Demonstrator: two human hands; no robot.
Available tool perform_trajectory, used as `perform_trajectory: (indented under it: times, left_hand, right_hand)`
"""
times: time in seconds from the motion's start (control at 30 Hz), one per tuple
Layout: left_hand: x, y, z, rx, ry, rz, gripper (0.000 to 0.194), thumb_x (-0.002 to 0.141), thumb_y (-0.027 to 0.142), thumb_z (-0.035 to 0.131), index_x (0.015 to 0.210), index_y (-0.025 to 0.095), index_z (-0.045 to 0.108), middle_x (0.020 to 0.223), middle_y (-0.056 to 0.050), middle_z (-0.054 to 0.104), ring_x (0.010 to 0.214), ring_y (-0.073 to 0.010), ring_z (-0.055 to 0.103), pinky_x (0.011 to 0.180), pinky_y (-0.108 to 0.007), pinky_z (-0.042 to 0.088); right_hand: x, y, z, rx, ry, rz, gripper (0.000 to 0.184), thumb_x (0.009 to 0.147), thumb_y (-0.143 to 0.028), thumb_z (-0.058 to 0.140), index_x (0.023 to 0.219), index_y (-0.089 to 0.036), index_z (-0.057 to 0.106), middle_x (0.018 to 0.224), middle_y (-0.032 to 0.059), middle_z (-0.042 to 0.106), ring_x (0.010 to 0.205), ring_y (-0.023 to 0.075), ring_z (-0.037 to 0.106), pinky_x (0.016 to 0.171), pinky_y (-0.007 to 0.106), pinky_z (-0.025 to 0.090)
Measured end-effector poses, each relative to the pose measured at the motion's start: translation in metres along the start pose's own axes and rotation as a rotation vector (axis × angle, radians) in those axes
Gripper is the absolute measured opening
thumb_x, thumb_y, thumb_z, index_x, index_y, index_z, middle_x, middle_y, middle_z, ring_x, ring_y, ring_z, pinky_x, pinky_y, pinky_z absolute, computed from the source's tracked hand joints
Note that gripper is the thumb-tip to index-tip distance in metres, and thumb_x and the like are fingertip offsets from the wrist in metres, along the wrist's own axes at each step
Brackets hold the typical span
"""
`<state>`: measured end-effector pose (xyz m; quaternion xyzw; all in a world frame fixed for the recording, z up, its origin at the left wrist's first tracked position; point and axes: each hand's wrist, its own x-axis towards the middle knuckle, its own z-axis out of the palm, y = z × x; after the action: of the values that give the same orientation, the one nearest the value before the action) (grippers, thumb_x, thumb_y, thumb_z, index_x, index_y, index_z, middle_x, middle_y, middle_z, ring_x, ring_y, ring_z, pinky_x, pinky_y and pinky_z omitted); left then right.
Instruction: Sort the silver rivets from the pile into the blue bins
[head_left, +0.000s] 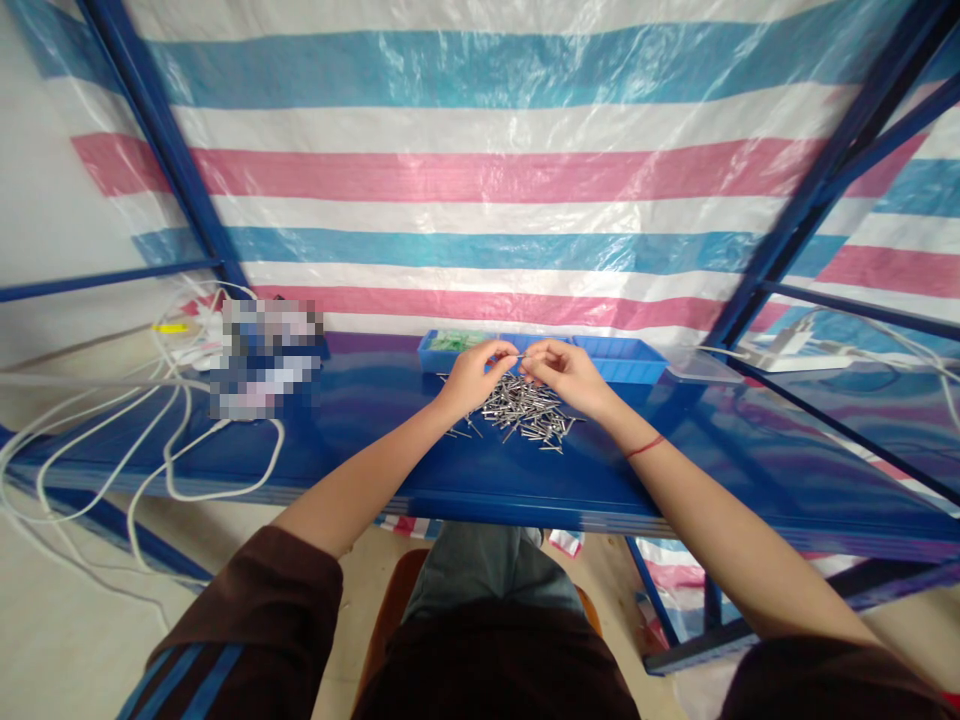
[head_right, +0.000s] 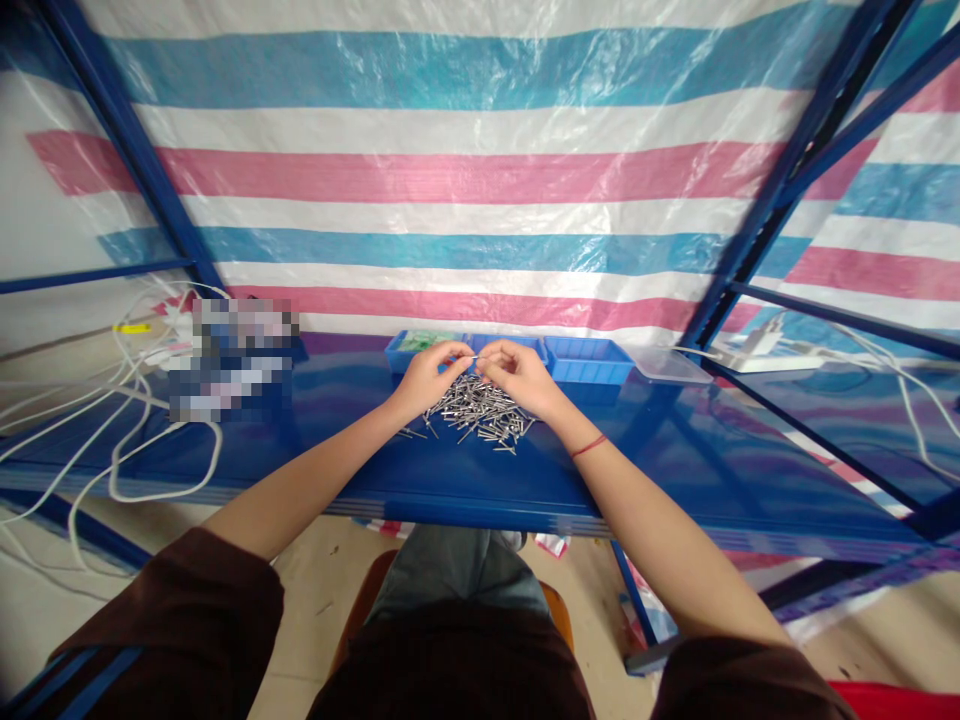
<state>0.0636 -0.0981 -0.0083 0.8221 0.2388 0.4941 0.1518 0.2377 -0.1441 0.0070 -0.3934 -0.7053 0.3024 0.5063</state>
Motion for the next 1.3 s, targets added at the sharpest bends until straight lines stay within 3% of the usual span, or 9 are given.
perform_trajectory:
  times: [0.2, 0.4, 0.53, 0.63, 0.8, 0.87, 1.0, 1.2, 1.3]
  left_hand:
    - [-0.002, -0.004, 0.005, 0.079, -0.112, -0.036, 0.021, 0.092, 0.027, 0.046, 0.099, 0.015, 0.062, 0.096, -0.007, 0.067, 0.090, -0.0165, 0.062, 0.078, -0.030, 0.050]
    - [-0.005, -0.011, 0.007, 0.153, -0.171, -0.069, 0.032, 0.093, 0.030, 0.046, 0.119, 0.014, 0.054, 0.103, -0.009, 0.066, 0.097, -0.0183, 0.061, 0.090, -0.036, 0.047]
    - [-0.005, -0.005, 0.004, 0.207, -0.266, -0.048, 0.026, 0.093, 0.029, 0.046, 0.105, 0.016, 0.064, 0.100, -0.007, 0.068, 0.096, -0.0184, 0.061, 0.093, -0.036, 0.045]
    - [-0.004, 0.000, 0.002, 0.212, -0.316, -0.031, 0.025, 0.092, 0.027, 0.045, 0.100, 0.016, 0.066, 0.098, -0.006, 0.069, 0.095, -0.0182, 0.060, 0.092, -0.036, 0.044]
    - [-0.003, 0.001, 0.002, 0.214, -0.341, -0.052, 0.026, 0.092, 0.027, 0.045, 0.097, 0.017, 0.068, 0.096, -0.005, 0.070, 0.093, -0.0180, 0.061, 0.090, -0.034, 0.044]
    - [-0.003, 0.000, 0.002, 0.209, -0.337, -0.060, 0.027, 0.092, 0.028, 0.044, 0.096, 0.018, 0.068, 0.094, -0.005, 0.070, 0.091, -0.0178, 0.061, 0.088, -0.034, 0.045]
    - [-0.006, 0.005, 0.000, 0.190, -0.350, 0.010, 0.024, 0.089, 0.032, 0.051, 0.098, 0.019, 0.068, 0.096, -0.006, 0.069, 0.093, -0.0182, 0.060, 0.090, -0.034, 0.043]
    - [-0.016, 0.022, 0.005, 0.206, -0.560, 0.198, 0.036, 0.075, 0.050, 0.068, 0.102, 0.026, 0.069, 0.107, -0.005, 0.065, 0.104, -0.0217, 0.056, 0.094, -0.035, 0.038]
    - [-0.021, 0.023, 0.012, 0.254, -0.578, 0.221, 0.034, 0.076, 0.050, 0.066, 0.101, 0.026, 0.069, 0.102, -0.004, 0.066, 0.101, -0.0212, 0.057, 0.092, -0.034, 0.037]
  right_hand:
    - [0.000, -0.003, 0.001, -0.278, 0.120, -0.178, 0.021, 0.078, -0.037, 0.060, 0.082, -0.017, 0.059, 0.069, 0.0010, 0.063, 0.064, 0.0126, 0.057, 0.061, 0.027, 0.044]
    - [0.022, 0.024, -0.026, -0.609, 0.442, -0.289, 0.017, 0.083, -0.031, 0.053, 0.089, -0.018, 0.061, 0.086, 0.0086, 0.068, 0.083, 0.0205, 0.061, 0.075, 0.035, 0.046]
    - [0.028, 0.039, -0.046, -0.887, 0.254, -0.270, 0.020, 0.081, -0.030, 0.054, 0.093, -0.017, 0.063, 0.093, 0.0129, 0.069, 0.092, 0.0271, 0.059, 0.088, 0.044, 0.042]
    - [0.019, 0.024, -0.058, -0.865, 0.142, -0.214, 0.022, 0.083, -0.031, 0.050, 0.088, -0.016, 0.064, 0.087, 0.0116, 0.068, 0.083, 0.0237, 0.060, 0.082, 0.040, 0.043]
    - [-0.005, -0.013, -0.065, -0.653, -0.497, 0.237, 0.038, 0.074, -0.052, 0.061, 0.083, -0.016, 0.065, 0.073, 0.0042, 0.066, 0.067, 0.0165, 0.059, 0.061, 0.029, 0.045]
    - [-0.011, -0.018, -0.061, -0.660, -0.647, 0.383, 0.046, 0.063, -0.055, 0.071, 0.088, -0.017, 0.064, 0.075, 0.0032, 0.066, 0.063, 0.0151, 0.059, 0.056, 0.027, 0.044]
    - [-0.015, -0.014, -0.047, -0.663, -0.601, 0.523, 0.053, 0.054, -0.045, 0.080, 0.095, -0.018, 0.061, 0.073, 0.0015, 0.063, 0.047, 0.0098, 0.052, 0.042, 0.024, 0.040]
    - [-0.013, -0.005, -0.045, -0.597, -0.553, 0.474, 0.025, 0.069, -0.028, 0.069, 0.090, -0.017, 0.061, 0.070, 0.0028, 0.064, 0.047, 0.0117, 0.058, 0.040, 0.023, 0.046]
    - [-0.011, -0.011, -0.043, -0.682, -0.539, 0.457, 0.013, 0.073, -0.017, 0.060, 0.086, -0.016, 0.062, 0.068, 0.0028, 0.065, 0.046, 0.0127, 0.059, 0.044, 0.024, 0.045]
